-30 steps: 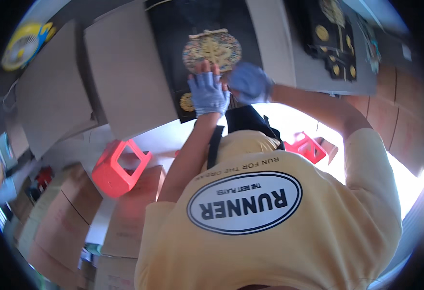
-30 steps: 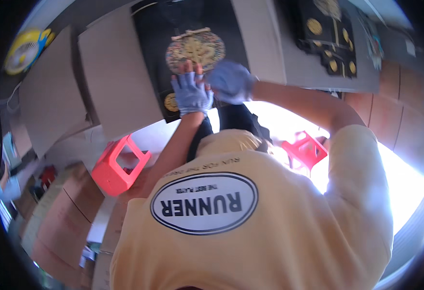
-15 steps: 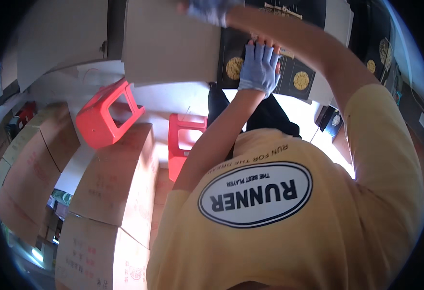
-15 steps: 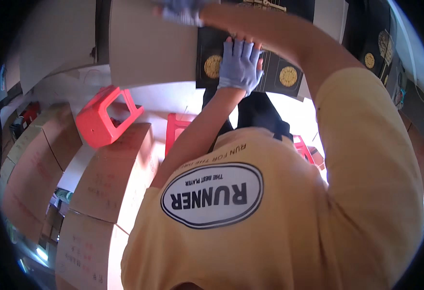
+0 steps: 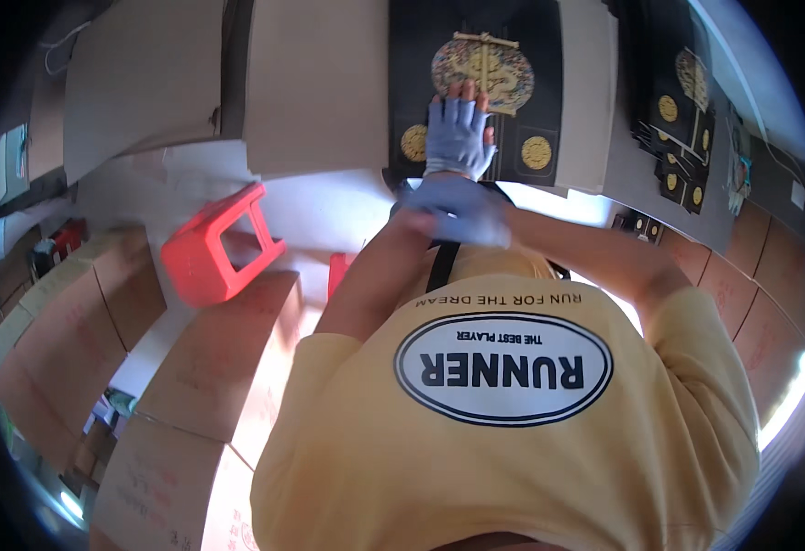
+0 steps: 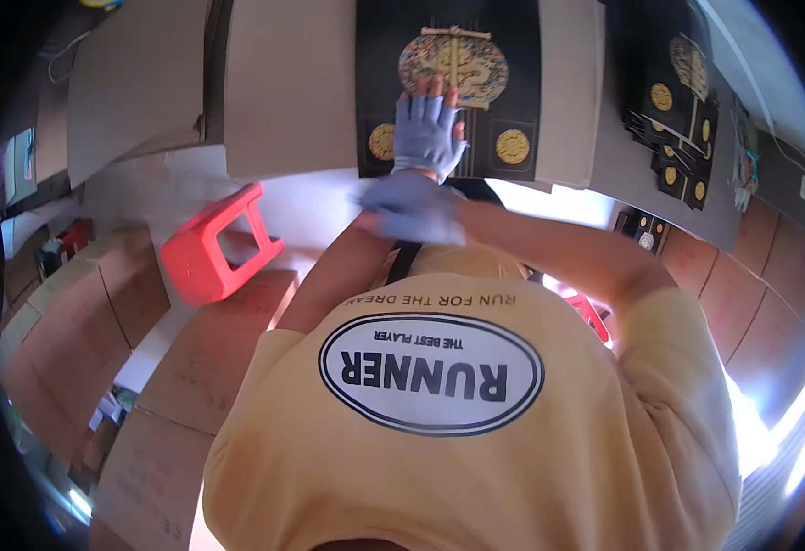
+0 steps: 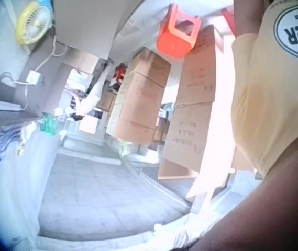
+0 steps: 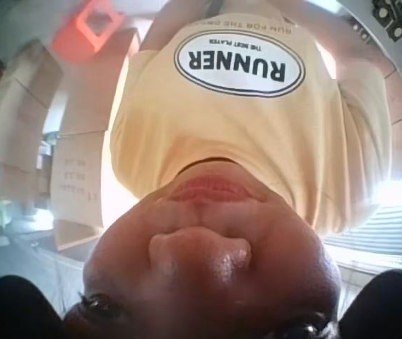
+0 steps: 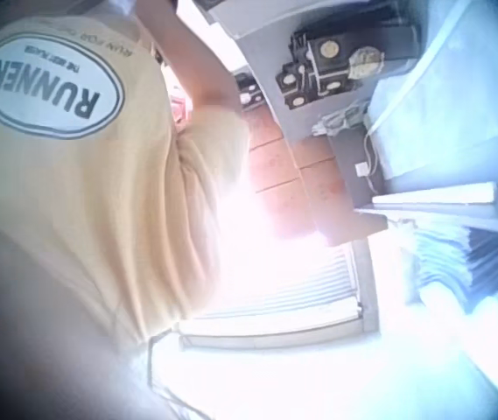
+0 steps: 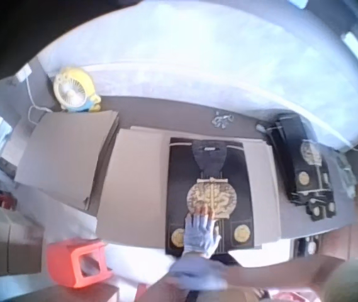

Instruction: The person places a decorative black box with gold patterns onto a brown cardboard sheet on a table. They fold the cardboard sheet over the box to wrap it, then place the wrapped package into a larger cardboard box. The person repeats this wrapping and packing process for multiple identical boxes throughout the video.

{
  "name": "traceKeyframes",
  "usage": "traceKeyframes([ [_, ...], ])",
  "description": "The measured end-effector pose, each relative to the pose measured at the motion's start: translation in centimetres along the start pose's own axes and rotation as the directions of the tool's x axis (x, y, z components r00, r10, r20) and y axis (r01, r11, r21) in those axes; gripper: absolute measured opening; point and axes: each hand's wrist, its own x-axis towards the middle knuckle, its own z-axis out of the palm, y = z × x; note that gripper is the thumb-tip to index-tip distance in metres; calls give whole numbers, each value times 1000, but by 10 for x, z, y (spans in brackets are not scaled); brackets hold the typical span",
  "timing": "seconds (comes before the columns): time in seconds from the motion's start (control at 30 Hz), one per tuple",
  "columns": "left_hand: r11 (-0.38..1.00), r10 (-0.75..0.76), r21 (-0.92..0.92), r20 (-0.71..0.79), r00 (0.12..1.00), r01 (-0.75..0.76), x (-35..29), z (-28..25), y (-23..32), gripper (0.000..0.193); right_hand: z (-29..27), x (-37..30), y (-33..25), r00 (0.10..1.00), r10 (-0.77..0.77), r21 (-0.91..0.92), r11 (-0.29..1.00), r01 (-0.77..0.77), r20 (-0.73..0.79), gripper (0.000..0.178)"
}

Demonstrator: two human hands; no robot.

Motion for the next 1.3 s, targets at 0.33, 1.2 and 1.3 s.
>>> traceKeyframes([
  [0.33, 996, 54, 50, 309, 949, -73, -9, -31, 64, 65, 69, -121, 192, 621, 514, 742, 649, 169, -591, 45],
  [1.2, 770, 460, 312, 333, 823, -557, 303, 199, 348, 59, -117, -291, 238, 24, 262, 257, 957, -136, -965, 43],
  [1.3, 800, 555, 156, 173, 814, -579, 301, 167, 339, 61, -132, -268, 214, 50, 196, 137, 821, -554, -979, 41],
])
